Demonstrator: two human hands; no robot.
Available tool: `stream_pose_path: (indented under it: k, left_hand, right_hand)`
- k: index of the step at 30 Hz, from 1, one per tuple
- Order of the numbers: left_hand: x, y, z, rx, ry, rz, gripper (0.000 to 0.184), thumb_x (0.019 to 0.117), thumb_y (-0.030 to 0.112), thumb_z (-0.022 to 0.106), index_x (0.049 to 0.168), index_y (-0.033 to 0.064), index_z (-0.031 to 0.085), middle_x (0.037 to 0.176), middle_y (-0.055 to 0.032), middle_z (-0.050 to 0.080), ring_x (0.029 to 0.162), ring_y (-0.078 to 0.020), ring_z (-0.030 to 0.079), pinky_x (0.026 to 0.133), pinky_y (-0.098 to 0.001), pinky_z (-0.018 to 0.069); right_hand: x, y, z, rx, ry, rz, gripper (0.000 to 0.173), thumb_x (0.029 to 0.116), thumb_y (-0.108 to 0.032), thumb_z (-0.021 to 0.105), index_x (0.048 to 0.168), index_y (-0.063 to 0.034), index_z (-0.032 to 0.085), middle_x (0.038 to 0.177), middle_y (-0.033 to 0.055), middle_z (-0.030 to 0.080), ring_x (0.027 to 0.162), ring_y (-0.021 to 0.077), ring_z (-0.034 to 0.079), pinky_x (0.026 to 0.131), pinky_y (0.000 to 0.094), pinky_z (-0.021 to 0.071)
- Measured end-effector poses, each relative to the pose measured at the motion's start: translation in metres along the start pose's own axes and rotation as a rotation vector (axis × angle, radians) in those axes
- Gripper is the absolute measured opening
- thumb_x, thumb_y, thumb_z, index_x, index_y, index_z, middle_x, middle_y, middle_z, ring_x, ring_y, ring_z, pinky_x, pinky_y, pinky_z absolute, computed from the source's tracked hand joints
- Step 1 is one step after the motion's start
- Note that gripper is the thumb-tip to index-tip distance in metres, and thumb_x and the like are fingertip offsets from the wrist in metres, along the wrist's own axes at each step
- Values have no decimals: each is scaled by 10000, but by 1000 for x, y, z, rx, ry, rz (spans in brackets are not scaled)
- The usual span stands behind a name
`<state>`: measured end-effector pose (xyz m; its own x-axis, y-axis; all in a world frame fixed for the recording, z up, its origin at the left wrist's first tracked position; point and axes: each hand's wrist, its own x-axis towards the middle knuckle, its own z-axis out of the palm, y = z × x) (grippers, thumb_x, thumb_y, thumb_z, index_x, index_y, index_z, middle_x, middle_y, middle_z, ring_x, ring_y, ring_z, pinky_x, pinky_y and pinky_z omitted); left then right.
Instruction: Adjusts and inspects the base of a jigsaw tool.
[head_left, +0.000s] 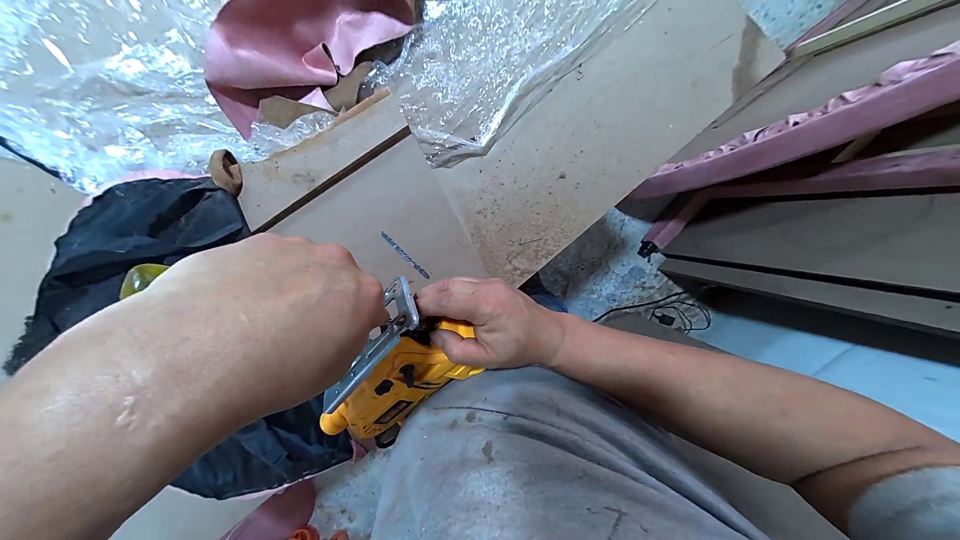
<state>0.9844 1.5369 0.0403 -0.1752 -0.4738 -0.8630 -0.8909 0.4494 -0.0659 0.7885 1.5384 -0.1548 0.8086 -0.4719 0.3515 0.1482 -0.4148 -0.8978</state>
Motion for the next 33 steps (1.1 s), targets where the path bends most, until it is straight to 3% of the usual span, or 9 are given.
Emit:
stream_pose_path:
  k: [6, 11, 16, 26, 31, 33]
  left_hand:
    - [6, 1, 7, 15, 24, -4, 340, 980, 207, 587, 1239, 379, 725, 894, 49, 688, 685, -162, 639, 573, -394, 529]
    - [8, -1, 7, 0, 31, 10, 294, 981, 212, 591, 1199, 348, 736, 868, 44, 678, 689, -165, 641, 569, -389, 526]
    - [9, -2, 4, -15, 26, 13, 287, 980, 215, 587, 1184, 343, 743, 866, 50, 680, 694, -153, 643, 585, -380, 531]
    - [10, -1, 2, -43, 24, 19, 234, 998, 246, 586, 1158, 324, 738, 841, 39, 661, 693, -160, 637, 583, -384, 524]
    - [9, 2, 3, -34, 55, 22, 236, 966, 222, 613, 1141, 310, 744, 843, 39, 667, 702, -164, 642, 590, -382, 527]
    - [6, 5, 2, -39, 60, 21, 234, 977, 222, 605, 1141, 312, 745, 842, 36, 667, 694, -163, 641, 581, -382, 525]
  right_hand:
    - [-2, 3, 1, -19, 25, 49, 273, 939, -102, 597, 1173, -10, 705, 1192, 103, 711, 1148, 149, 670, 989, 315, 570]
    - [-2, 0, 3, -28, 44, 62, 293, 930, -87, 597, 1197, -20, 698, 1180, 89, 711, 1131, 140, 673, 969, 310, 579]
    - [-3, 3, 5, -7, 90, 38, 196, 939, -75, 599, 1055, -17, 745, 1163, 121, 724, 1134, 160, 688, 958, 308, 590]
    - [-2, 2, 3, -77, 46, 38, 168, 940, -94, 593, 1007, -38, 736, 1148, 99, 702, 1066, 143, 686, 826, 294, 607]
    - [-3, -9, 2, -73, 68, 201, 172, 985, -144, 579, 1025, -76, 731, 1140, 47, 703, 1088, 109, 675, 880, 297, 604]
    - [2, -8, -3, -1, 42, 364, 232, 1038, -228, 550, 1000, -104, 742, 1062, 5, 717, 1001, 70, 678, 849, 292, 591]
